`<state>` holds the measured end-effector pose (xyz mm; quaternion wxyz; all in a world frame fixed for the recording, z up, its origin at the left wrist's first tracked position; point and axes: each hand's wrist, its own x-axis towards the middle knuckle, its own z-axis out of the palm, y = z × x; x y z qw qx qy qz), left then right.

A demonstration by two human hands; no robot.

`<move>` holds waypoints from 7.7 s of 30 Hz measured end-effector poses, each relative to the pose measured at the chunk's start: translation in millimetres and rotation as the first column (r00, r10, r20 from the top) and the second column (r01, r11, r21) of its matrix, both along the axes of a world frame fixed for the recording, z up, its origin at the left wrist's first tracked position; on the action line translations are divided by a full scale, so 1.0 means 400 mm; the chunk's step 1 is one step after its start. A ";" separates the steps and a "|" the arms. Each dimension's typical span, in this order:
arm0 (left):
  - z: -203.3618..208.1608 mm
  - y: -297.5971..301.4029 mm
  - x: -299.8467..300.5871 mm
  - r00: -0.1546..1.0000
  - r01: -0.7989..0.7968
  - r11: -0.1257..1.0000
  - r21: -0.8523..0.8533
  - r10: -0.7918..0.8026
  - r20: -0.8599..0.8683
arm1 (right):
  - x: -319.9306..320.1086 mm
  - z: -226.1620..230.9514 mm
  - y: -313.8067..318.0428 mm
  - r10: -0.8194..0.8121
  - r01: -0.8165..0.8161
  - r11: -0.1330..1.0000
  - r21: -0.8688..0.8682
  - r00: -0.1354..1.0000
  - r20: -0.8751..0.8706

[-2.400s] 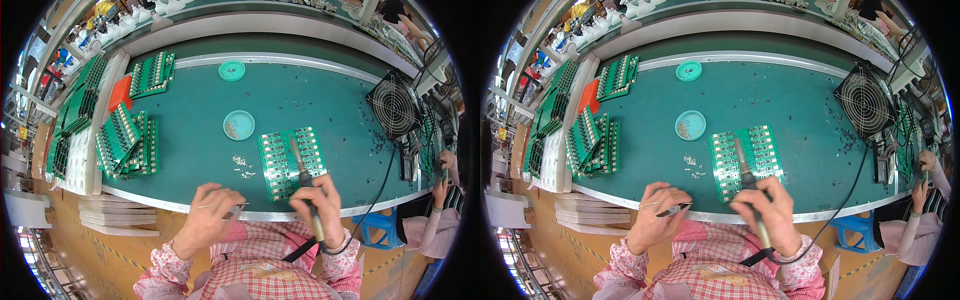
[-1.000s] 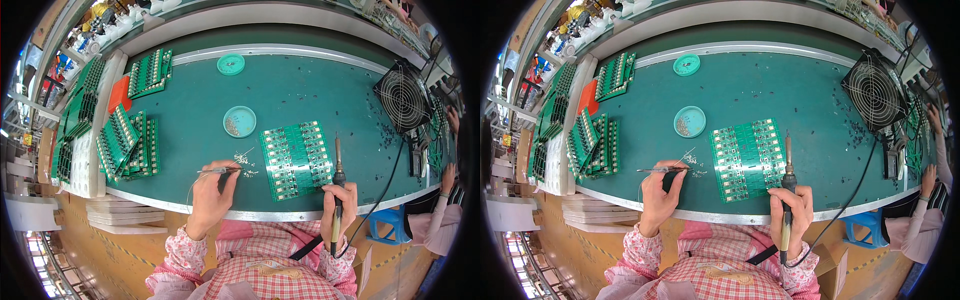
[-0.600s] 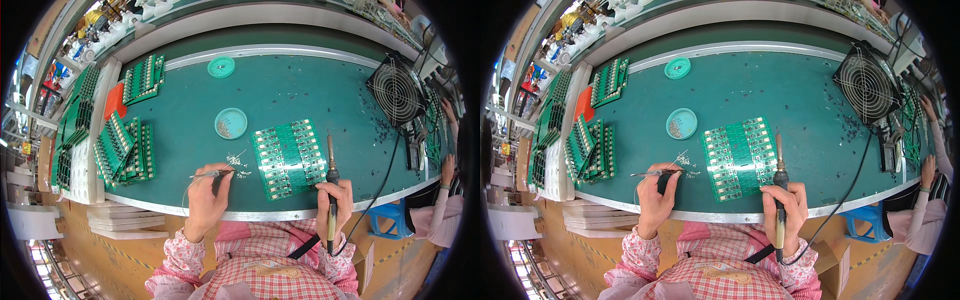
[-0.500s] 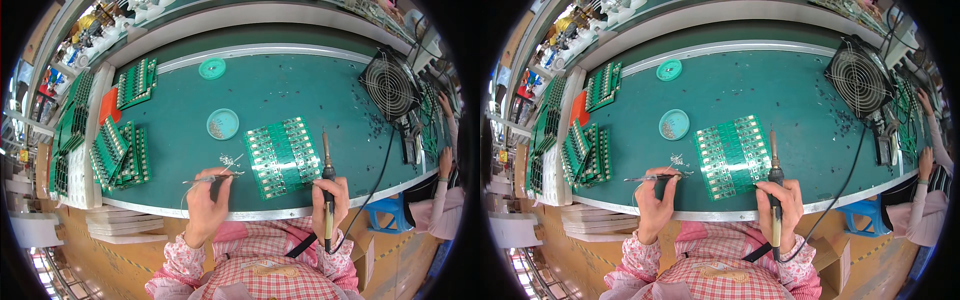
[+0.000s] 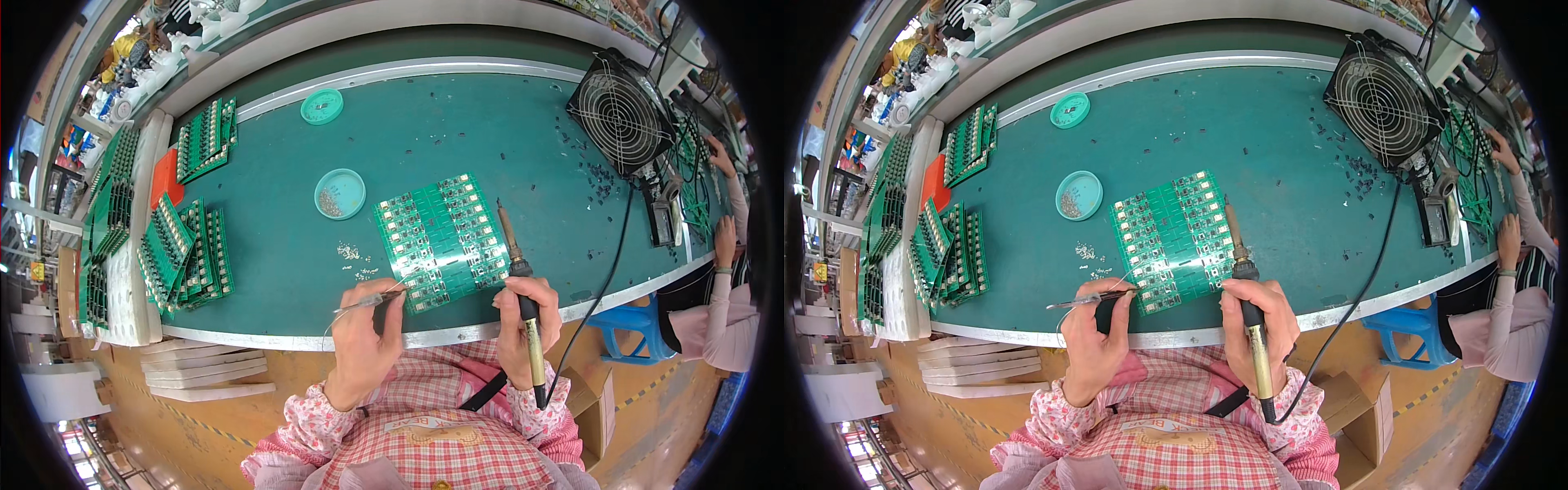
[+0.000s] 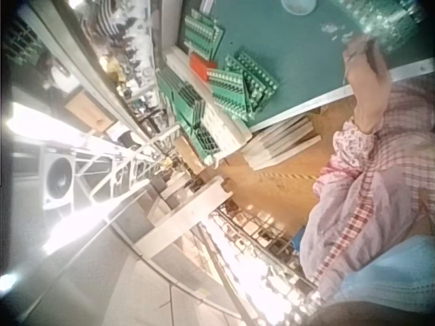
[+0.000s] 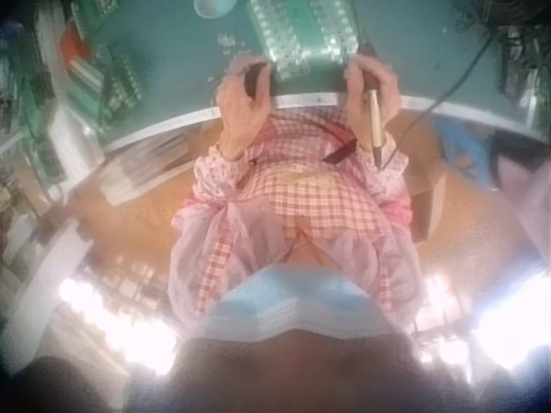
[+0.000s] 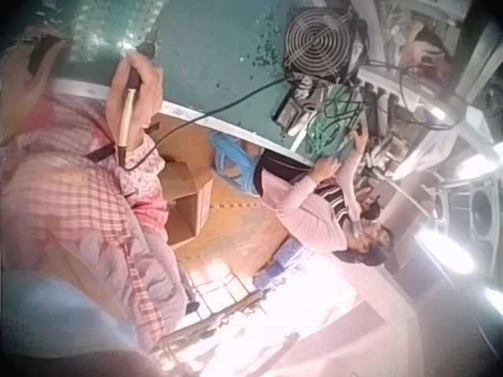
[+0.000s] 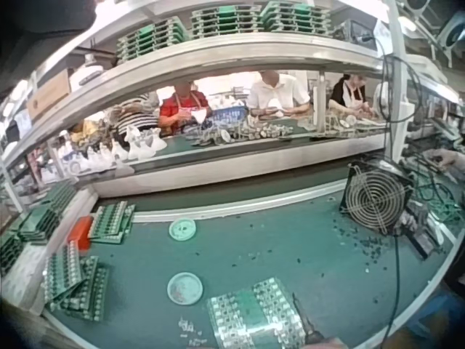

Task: The person solders electronic components onto a circuit board panel using a soldering iron, sets the board aside, and solders components onto another circuit board panel.

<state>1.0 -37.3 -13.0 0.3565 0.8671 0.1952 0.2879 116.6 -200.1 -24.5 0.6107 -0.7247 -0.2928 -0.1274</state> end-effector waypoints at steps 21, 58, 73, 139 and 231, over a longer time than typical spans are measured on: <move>0.000 -0.004 0.010 0.999 0.019 0.996 0.090 -0.021 0.026 | -0.012 0.005 -0.021 0.109 -0.104 0.991 0.079 0.992 -0.067; 0.006 -0.004 0.010 0.999 0.022 0.995 0.097 -0.025 0.026 | -0.035 0.033 -0.020 0.346 -0.368 0.930 -0.015 0.885 -0.311; 0.005 -0.002 0.010 0.999 0.024 0.995 0.092 -0.028 0.038 | -0.017 0.050 -0.004 0.412 -0.412 0.891 -0.192 0.910 -0.041; 0.007 0.119 -0.040 0.984 -0.171 0.975 0.145 0.177 -0.027 | -0.009 0.031 0.047 0.057 0.065 0.889 -0.453 0.967 0.250; 0.003 0.002 0.008 0.999 0.023 0.995 0.097 -0.027 0.040 | -0.033 0.054 -0.007 0.394 -0.405 0.898 -0.173 0.914 -0.095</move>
